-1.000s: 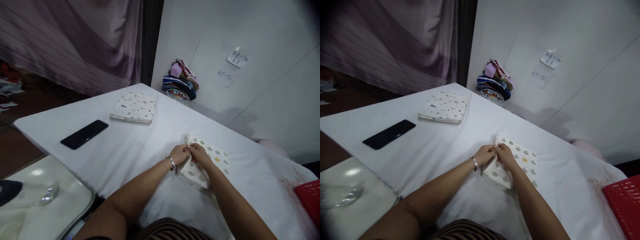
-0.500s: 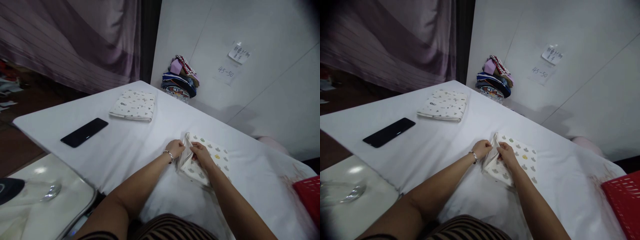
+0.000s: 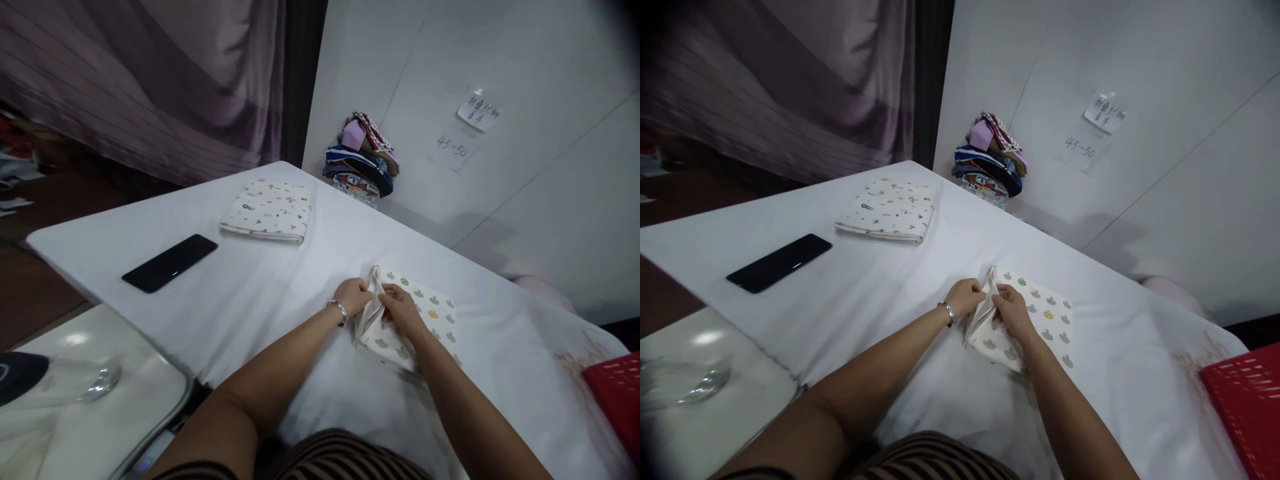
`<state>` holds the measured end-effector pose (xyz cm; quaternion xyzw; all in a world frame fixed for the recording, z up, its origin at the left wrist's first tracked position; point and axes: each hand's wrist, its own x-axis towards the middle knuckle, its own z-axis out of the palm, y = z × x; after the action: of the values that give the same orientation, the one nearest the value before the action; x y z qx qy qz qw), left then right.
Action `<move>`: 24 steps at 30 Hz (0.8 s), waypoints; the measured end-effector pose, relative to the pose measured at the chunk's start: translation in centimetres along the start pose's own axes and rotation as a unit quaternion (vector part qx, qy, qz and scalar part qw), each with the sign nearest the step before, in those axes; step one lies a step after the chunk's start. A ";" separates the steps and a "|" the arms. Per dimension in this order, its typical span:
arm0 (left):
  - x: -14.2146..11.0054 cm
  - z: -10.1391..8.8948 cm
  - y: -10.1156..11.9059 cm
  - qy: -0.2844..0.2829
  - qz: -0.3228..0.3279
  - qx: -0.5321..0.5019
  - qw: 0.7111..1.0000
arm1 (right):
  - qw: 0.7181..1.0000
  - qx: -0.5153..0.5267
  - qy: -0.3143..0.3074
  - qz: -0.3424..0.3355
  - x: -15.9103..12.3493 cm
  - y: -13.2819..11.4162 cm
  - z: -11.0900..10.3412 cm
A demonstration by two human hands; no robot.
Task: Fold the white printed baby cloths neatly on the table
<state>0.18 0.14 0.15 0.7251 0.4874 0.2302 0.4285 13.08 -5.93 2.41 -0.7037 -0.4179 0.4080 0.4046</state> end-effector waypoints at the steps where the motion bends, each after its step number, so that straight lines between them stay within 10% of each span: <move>1: -0.1 0.0 0.1 0.006 0.003 -0.003 1.000 | 1.000 -0.012 0.003 0.008 0.0 -0.2 0.1; 13: -1.9 1.1 1.1 0.028 0.056 -0.080 0.995 | 0.996 -0.039 -0.020 0.073 0.0 -1.6 0.0; 19: -0.7 0.5 0.7 -0.124 -0.101 -0.221 0.962 | 0.997 -0.016 -0.052 0.052 0.3 -0.7 -0.4; 24: 0.4 -1.0 -0.3 0.015 -0.069 -0.100 0.992 | 0.998 0.027 -0.050 0.040 0.4 0.2 -0.5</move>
<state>-0.55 0.96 0.34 0.6399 0.5171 0.2587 0.5062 13.75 -5.78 2.29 -0.6872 -0.3983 0.4698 0.3852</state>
